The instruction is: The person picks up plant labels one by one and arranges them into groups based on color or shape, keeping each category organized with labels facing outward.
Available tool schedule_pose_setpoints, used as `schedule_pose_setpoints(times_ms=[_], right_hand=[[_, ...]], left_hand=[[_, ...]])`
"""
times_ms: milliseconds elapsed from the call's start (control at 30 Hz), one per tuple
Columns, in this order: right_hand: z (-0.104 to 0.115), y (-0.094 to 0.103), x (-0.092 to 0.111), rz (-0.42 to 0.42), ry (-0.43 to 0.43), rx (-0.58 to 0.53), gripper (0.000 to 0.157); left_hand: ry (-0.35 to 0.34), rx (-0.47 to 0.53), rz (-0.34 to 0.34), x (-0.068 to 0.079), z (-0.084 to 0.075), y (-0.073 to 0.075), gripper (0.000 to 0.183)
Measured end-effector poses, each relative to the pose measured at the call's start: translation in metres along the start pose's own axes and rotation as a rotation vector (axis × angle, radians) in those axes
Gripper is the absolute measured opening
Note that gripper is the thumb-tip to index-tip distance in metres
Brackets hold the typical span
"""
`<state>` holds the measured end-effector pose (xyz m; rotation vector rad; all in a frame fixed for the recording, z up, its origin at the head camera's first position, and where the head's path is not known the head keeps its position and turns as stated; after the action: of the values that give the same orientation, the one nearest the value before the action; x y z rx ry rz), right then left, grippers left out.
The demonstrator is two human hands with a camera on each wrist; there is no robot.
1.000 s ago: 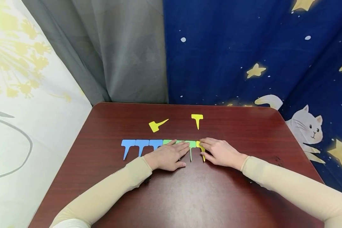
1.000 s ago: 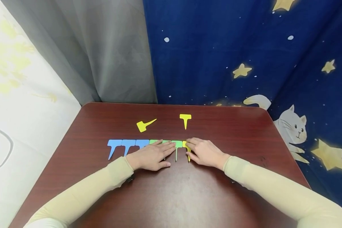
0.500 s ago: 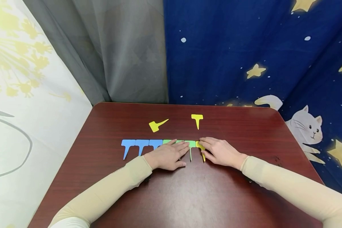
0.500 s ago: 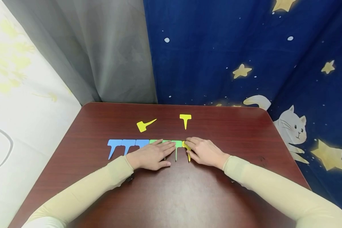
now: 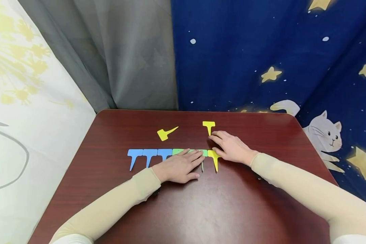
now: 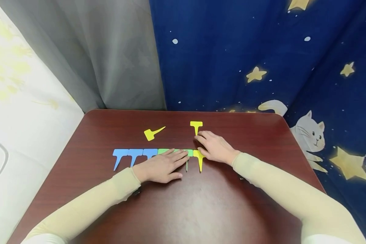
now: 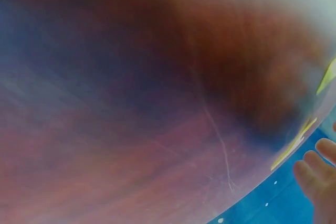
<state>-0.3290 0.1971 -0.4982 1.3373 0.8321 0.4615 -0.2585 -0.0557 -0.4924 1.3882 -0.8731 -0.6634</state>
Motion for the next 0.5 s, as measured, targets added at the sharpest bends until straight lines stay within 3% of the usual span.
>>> schedule_pose_setpoints(times_ms=[300, 500], right_hand=[[-0.027, -0.009, -0.039, 0.095, -0.045, 0.016, 0.068], [-0.036, -0.017, -0.051, 0.180, -0.115, -0.015, 0.075]], left_hand=[[-0.037, -0.009, -0.018, -0.011, -0.009, 0.005, 0.071], [-0.051, -0.012, 0.007, -0.023, -0.013, 0.009, 0.073]])
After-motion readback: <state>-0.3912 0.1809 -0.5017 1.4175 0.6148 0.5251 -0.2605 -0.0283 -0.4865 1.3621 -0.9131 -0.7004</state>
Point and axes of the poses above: each hand's wrist, its own x-axis away from the middle knuckle, its own y-axis out of the back of the hand, z = x × y, the point moved 1 cm from there along -x, towards the middle knuckle
